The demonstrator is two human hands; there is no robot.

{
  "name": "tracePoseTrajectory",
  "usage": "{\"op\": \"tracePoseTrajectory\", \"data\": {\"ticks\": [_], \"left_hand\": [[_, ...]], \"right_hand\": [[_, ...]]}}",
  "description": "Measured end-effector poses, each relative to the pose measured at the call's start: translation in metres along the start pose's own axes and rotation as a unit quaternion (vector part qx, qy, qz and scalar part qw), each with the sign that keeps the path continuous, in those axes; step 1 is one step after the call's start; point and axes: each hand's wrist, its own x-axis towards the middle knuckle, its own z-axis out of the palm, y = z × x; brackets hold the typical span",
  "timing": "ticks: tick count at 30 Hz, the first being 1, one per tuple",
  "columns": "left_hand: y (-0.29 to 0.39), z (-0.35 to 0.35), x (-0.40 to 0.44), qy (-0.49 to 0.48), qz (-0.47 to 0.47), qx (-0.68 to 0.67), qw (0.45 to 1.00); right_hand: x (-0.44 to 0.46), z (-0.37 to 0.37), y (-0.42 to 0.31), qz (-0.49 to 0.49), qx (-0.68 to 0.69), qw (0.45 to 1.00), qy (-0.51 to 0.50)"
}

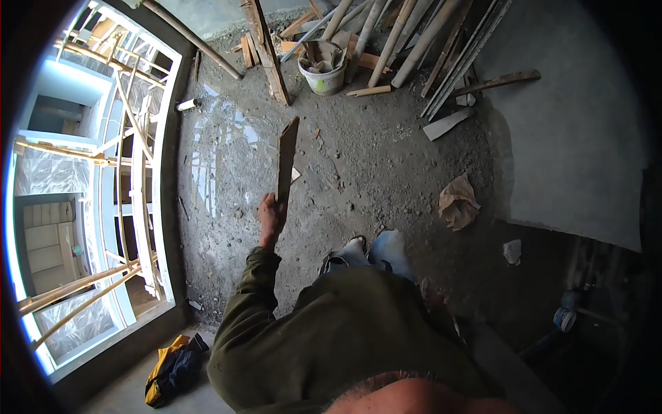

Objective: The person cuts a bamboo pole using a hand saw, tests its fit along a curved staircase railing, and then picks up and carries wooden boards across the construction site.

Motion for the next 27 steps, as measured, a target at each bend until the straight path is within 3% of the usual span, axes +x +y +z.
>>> {"op": "tracePoseTrajectory", "data": {"ticks": [2,6,7,8,12,17,18,22,24,27], "left_hand": [[-0.036,0.003,-0.019,0.025,0.017,0.017,0.999],[-0.120,0.024,-0.077,-0.104,-0.181,0.085,0.974],[-0.111,0.019,-0.090,-0.095,-0.184,0.130,0.970],[-0.122,0.019,-0.102,-0.150,-0.271,0.063,0.949],[-0.084,0.011,-0.142,-0.198,-0.402,0.155,0.881],[-0.051,0.026,-0.155,-0.154,-0.504,0.187,0.829],[-0.039,0.028,-0.157,-0.136,-0.530,0.188,0.816],[-0.016,0.040,-0.130,-0.097,-0.577,0.162,0.794],[-0.025,0.046,-0.121,-0.074,-0.578,0.142,0.800],[-0.074,0.058,-0.115,-0.115,-0.570,0.126,0.803]], "right_hand": [[-0.008,0.002,-0.024,-0.010,-0.008,1.000,-0.024],[0.002,0.005,-0.109,-0.059,-0.018,0.997,-0.040],[0.011,0.004,-0.137,-0.082,-0.018,0.996,-0.042],[0.022,0.001,-0.167,-0.105,-0.018,0.993,-0.044],[0.069,-0.001,-0.311,-0.143,0.017,0.990,-0.013],[0.070,0.012,-0.526,-0.272,-0.052,0.961,-0.002],[0.052,0.016,-0.561,-0.259,-0.078,0.962,-0.017],[0.046,0.059,-0.674,-0.283,-0.121,0.951,-0.037],[0.049,0.090,-0.693,-0.366,-0.099,0.925,-0.018],[0.030,0.132,-0.702,-0.343,-0.120,0.931,-0.036]]}}
